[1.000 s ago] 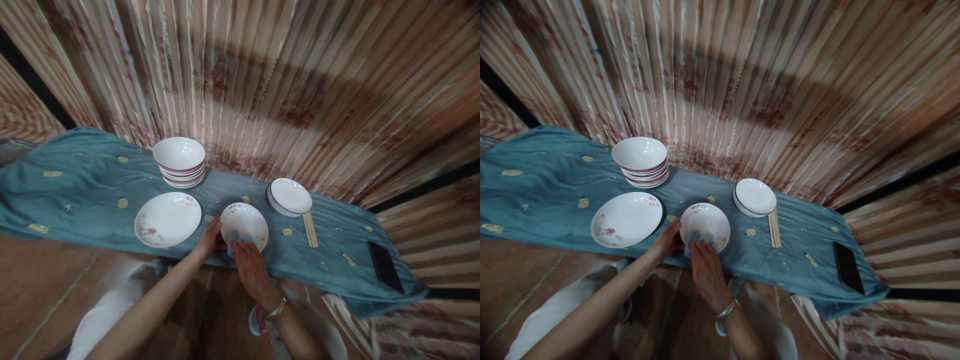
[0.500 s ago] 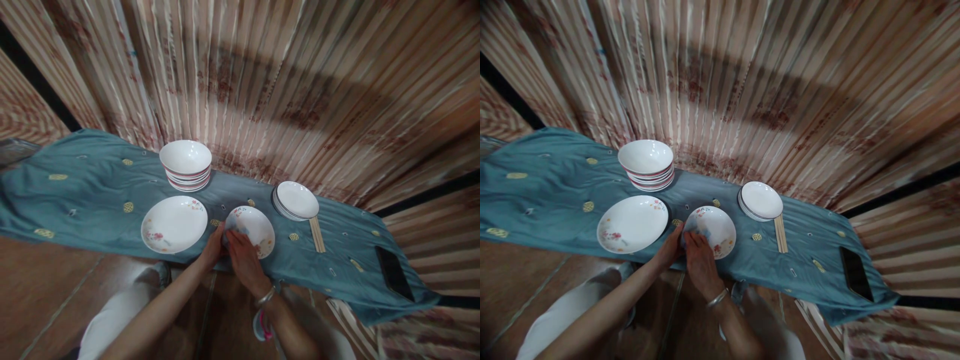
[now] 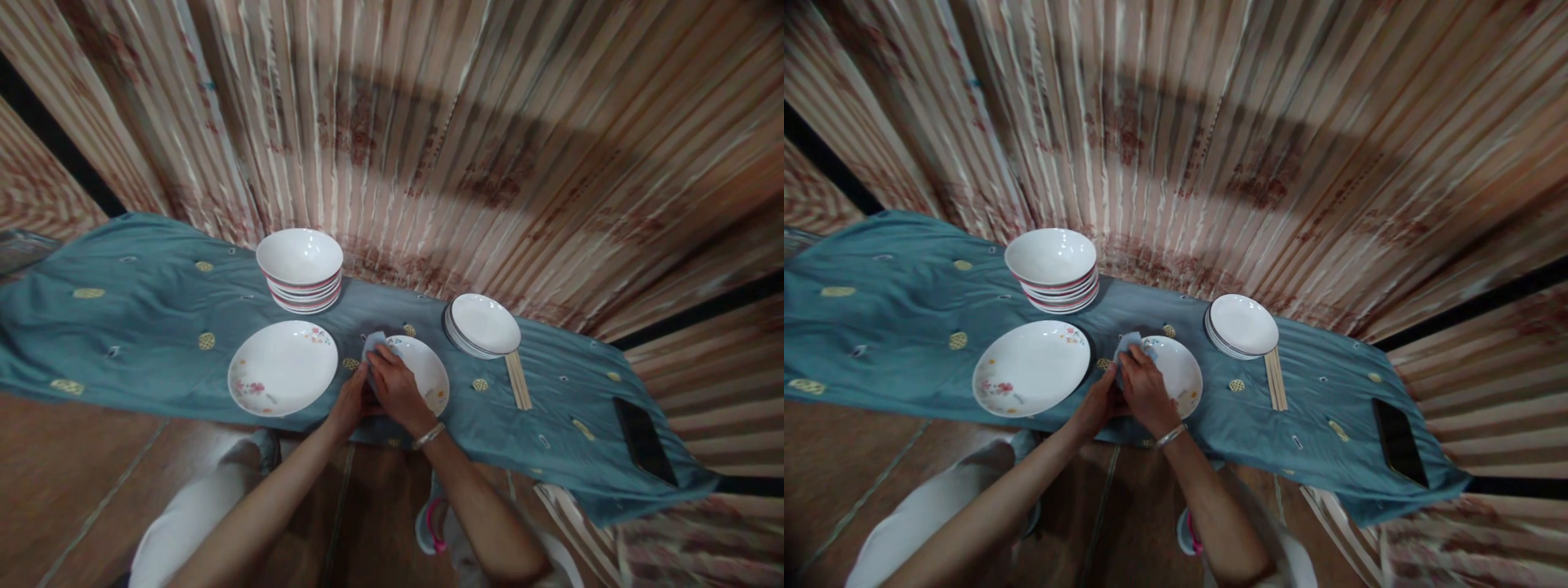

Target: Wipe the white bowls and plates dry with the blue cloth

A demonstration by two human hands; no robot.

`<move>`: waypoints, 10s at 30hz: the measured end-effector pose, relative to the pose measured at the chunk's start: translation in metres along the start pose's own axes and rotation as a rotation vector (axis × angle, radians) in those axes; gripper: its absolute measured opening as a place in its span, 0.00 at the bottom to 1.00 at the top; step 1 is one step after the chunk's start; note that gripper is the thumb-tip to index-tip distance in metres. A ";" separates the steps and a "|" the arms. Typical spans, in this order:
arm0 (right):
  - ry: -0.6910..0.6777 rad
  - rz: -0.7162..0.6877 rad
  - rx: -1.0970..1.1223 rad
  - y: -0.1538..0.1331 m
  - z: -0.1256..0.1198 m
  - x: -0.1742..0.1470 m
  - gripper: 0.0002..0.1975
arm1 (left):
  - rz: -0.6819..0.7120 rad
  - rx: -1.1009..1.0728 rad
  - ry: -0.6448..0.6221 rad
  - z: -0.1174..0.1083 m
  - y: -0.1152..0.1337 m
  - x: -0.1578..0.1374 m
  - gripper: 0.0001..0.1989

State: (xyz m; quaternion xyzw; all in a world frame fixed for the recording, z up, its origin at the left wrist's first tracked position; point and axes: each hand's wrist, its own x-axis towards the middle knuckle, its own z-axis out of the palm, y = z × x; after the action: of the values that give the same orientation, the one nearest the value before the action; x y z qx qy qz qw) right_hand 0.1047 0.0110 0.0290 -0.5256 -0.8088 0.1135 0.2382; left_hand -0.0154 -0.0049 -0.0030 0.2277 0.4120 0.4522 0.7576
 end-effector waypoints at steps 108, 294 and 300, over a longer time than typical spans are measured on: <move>0.079 0.167 -0.127 0.014 -0.021 -0.097 0.15 | 0.020 0.074 -0.015 0.009 0.010 -0.009 0.31; 0.000 0.149 0.064 0.019 -0.003 -0.064 0.18 | 0.062 0.066 0.002 0.010 0.007 -0.004 0.26; 0.005 0.168 0.145 0.014 0.006 -0.045 0.18 | 0.053 0.045 0.021 0.010 0.006 -0.003 0.25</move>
State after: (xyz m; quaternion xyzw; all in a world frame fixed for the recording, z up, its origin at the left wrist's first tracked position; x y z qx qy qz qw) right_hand 0.1282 -0.0230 0.0060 -0.5730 -0.7511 0.1902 0.2672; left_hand -0.0111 -0.0042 0.0081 0.2508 0.4237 0.4652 0.7357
